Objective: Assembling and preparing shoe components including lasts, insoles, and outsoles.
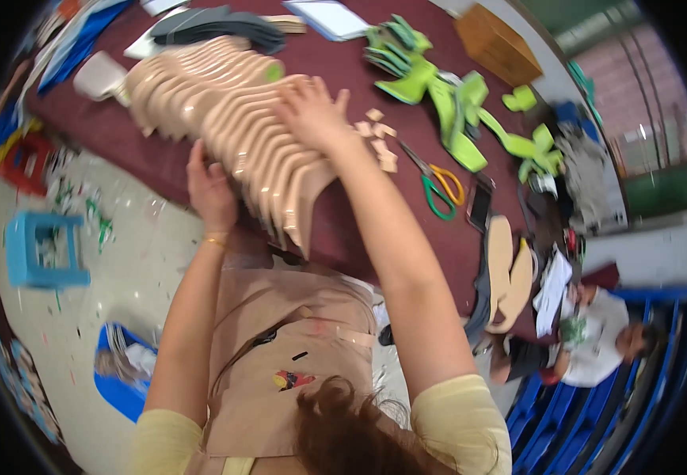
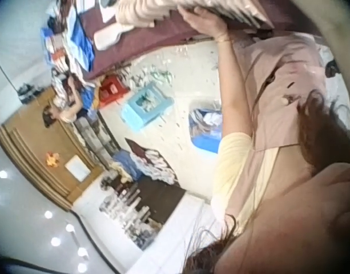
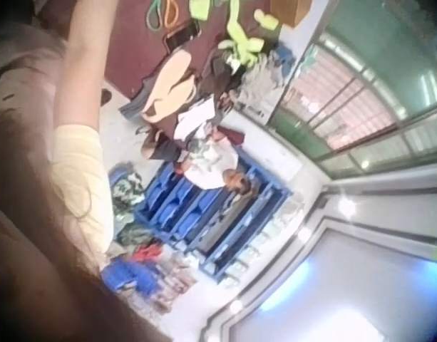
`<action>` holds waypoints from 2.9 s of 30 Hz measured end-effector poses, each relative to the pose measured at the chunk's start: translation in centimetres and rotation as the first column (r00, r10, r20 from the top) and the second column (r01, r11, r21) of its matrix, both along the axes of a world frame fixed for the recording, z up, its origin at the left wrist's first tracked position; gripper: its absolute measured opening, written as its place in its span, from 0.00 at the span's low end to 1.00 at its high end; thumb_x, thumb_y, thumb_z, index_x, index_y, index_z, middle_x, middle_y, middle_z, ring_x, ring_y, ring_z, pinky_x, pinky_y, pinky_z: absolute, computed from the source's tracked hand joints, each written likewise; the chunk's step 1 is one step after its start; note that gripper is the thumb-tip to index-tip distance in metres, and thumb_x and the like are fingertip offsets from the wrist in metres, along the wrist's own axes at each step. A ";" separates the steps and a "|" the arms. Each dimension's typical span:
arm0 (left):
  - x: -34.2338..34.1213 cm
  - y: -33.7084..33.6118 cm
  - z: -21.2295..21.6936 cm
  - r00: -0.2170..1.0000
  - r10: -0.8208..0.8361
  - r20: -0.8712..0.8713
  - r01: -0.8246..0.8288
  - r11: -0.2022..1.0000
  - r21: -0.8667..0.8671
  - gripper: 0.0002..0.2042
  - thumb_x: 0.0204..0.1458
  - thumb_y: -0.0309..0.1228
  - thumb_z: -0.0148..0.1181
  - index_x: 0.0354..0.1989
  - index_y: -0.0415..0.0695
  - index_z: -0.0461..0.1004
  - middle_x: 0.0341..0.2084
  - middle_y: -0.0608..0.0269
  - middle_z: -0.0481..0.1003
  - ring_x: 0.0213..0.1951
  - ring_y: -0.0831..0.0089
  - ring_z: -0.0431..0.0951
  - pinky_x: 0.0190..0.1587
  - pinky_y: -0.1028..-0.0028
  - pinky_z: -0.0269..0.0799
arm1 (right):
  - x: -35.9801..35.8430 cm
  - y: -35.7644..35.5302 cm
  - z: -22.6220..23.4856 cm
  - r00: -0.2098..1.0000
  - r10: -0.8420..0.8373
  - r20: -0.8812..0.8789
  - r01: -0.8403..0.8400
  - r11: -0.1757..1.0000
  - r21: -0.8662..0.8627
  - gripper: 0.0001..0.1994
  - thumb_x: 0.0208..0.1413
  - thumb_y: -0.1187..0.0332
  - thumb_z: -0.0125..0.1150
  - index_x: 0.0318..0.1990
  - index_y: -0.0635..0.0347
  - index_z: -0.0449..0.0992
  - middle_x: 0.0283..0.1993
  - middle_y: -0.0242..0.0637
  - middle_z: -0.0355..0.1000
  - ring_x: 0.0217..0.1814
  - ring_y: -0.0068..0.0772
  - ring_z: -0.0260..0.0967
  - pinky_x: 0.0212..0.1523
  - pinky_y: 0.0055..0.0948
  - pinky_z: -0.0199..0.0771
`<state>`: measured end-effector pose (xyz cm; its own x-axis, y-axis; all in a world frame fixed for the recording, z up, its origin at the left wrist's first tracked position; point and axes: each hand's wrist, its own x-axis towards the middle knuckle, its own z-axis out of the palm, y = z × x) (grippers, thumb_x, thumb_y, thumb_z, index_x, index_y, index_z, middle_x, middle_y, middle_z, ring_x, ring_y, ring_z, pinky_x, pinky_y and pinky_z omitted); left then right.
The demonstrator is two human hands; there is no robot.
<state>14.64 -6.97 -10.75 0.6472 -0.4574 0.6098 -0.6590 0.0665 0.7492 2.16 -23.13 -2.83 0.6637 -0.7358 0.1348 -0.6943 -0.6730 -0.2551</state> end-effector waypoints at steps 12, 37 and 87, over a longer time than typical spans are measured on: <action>-0.2 0.5 0.2 0.984 -0.161 -0.075 0.162 0.987 0.000 0.23 0.62 0.38 0.40 0.60 0.35 0.56 0.49 0.48 0.68 0.50 0.59 0.68 0.54 0.66 0.61 | -24.1 18.9 -5.0 0.624 -0.576 0.528 0.689 0.724 -0.025 0.11 0.54 0.65 0.56 0.44 0.56 0.73 0.49 0.39 0.66 0.53 0.45 0.61 0.53 0.42 0.58; -14.1 -10.2 19.0 0.349 -0.930 -0.112 0.869 0.277 0.410 0.13 0.55 0.34 0.55 0.43 0.38 0.71 0.38 0.57 0.72 0.39 0.70 0.74 0.42 0.73 0.70 | -24.9 20.4 -6.2 0.712 -0.629 0.312 0.702 0.657 -0.277 0.13 0.48 0.64 0.57 0.41 0.57 0.73 0.46 0.40 0.65 0.50 0.44 0.61 0.52 0.45 0.56; -28.7 -6.2 3.1 0.067 -0.660 -0.748 0.929 0.314 -0.194 0.15 0.55 0.29 0.57 0.45 0.37 0.61 0.31 0.65 0.74 0.32 0.84 0.72 0.34 0.81 0.71 | -53.3 -5.7 -0.9 0.438 -0.719 0.540 0.605 0.680 0.415 0.17 0.59 0.58 0.54 0.47 0.61 0.76 0.34 0.36 0.77 0.33 0.31 0.76 0.36 0.26 0.75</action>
<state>-14.04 -13.20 -7.67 -0.1607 -0.9870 -0.0088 0.2897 -0.0557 0.9555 -51.19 -28.84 -3.70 -0.2438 -0.9578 0.1521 -0.5412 0.0042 -0.8409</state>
